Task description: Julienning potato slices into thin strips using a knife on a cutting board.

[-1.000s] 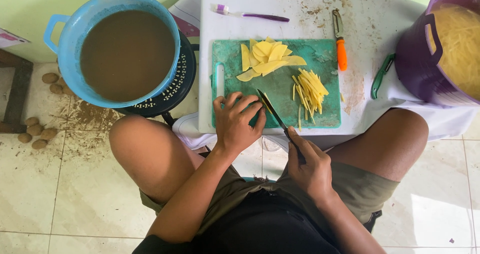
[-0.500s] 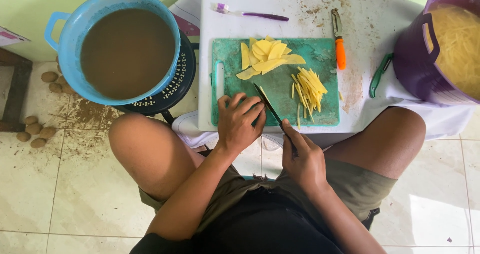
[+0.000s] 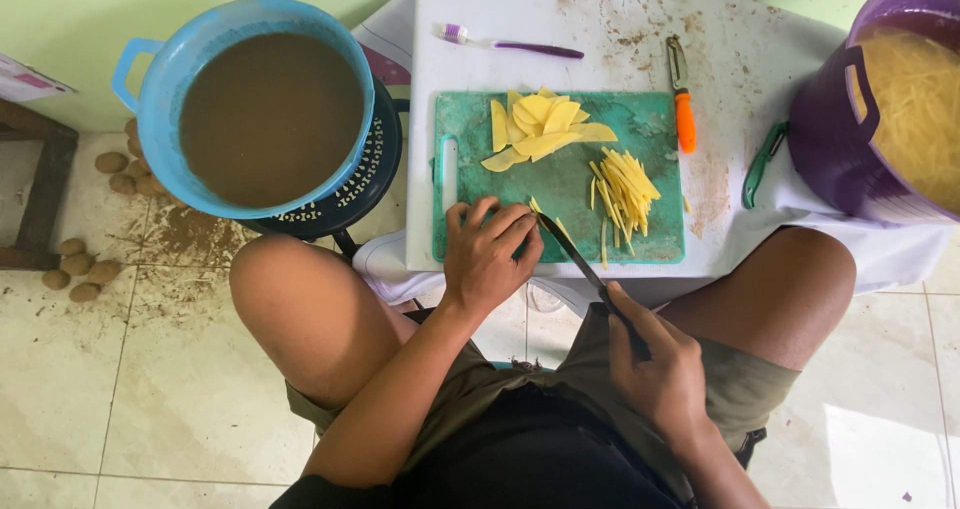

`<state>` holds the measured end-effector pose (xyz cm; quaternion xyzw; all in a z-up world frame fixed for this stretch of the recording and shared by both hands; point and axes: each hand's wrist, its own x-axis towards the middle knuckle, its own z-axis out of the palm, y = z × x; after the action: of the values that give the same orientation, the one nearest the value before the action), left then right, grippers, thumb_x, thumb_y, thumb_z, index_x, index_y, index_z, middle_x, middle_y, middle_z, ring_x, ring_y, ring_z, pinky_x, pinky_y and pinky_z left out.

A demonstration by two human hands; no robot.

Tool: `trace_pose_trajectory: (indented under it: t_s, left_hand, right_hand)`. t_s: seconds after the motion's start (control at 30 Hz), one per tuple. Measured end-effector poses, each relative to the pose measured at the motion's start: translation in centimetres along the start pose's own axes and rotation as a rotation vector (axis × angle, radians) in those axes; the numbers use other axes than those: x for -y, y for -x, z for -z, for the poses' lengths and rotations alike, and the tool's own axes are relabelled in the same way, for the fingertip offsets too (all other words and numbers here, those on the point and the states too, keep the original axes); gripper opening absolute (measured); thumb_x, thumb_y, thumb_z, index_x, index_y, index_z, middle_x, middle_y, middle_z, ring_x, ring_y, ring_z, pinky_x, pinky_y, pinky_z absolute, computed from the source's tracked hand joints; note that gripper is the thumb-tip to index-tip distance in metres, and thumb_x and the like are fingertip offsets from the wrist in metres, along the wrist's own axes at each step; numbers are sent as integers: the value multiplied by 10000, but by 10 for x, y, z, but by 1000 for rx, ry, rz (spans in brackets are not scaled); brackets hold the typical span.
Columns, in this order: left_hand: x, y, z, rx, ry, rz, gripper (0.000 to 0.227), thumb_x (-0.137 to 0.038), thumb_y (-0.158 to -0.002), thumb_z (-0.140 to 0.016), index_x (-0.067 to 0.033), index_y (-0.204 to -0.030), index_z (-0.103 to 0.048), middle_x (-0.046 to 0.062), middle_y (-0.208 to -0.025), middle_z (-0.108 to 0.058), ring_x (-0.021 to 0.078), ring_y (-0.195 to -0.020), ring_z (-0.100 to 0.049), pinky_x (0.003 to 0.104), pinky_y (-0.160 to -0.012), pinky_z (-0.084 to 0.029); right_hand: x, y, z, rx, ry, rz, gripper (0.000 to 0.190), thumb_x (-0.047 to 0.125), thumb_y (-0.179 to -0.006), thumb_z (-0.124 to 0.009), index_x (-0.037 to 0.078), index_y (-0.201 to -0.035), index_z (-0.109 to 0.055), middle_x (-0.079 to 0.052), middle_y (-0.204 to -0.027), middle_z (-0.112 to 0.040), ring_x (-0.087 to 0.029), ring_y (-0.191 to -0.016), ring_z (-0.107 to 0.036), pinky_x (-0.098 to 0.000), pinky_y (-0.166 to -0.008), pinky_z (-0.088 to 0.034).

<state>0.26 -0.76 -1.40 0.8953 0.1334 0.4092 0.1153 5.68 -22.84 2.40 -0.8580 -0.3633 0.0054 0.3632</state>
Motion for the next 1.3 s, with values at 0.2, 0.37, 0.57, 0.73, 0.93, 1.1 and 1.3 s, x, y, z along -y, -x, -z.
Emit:
trace_pose_trajectory:
  t_s: [0.2,0.37,0.57,0.73,0.93,1.1,1.3]
  left_hand:
    - [-1,-3,2,-23,21,24,70,-92,-833,-744,-85,-902,-747,-53,-1015,-709,204,-947,-549,392,-864,-381]
    - [-2,-4,3,-43,47,26,87,-70,-835,-738,-72,-921,-733,-24,-1049,-691,212,-933,-576,392,-886,-398]
    - [-8,1,2,-23,111,-63,176,-203,-884,-720,-116,-1033,-754,-13,-1176,-697,210,-1048,-579,464,-984,-339]
    - [-21,6,-8,-133,99,-172,353,-371,-876,-659,-209,-1179,-736,-34,-1221,-697,235,-1119,-624,473,-945,-346]
    - [-26,4,-5,-27,138,-121,486,-454,-896,-604,-145,-1257,-706,-3,-1276,-684,255,-1200,-592,509,-966,-326]
    - [-31,-4,-10,70,140,-77,563,-534,-880,-551,-122,-1236,-693,16,-1263,-667,270,-1236,-560,530,-948,-316]
    - [-40,-20,-12,226,169,-56,627,-576,-915,-471,-73,-1227,-676,75,-1269,-652,341,-1282,-532,586,-952,-308]
  right_hand:
    - [-2,-5,18,18,-18,14,408,-39,-821,-692,24,-1221,-743,-103,-857,-778,-148,-484,-556,-273,-478,-449]
    - [-5,-11,16,-86,40,66,369,-55,-849,-705,38,-1200,-768,-65,-785,-692,-148,-509,-503,-283,-497,-412]
    - [-1,-19,3,-207,115,143,348,-58,-854,-748,84,-1166,-808,-36,-895,-676,-140,-575,-518,-274,-522,-427]
    - [-12,-25,-7,-306,127,273,331,36,-871,-757,219,-1132,-846,-44,-775,-689,-217,-554,-630,-304,-451,-473]
    - [-16,-22,-9,-323,204,262,348,70,-892,-744,265,-1165,-836,-23,-805,-676,-202,-596,-631,-293,-495,-483]
    - [-17,-24,-9,-356,284,306,373,56,-894,-718,291,-1158,-835,-50,-826,-653,-242,-631,-631,-327,-519,-479]
    - [-14,-28,-4,-371,338,318,313,51,-892,-724,258,-1091,-848,-50,-802,-647,-230,-603,-616,-306,-496,-448]
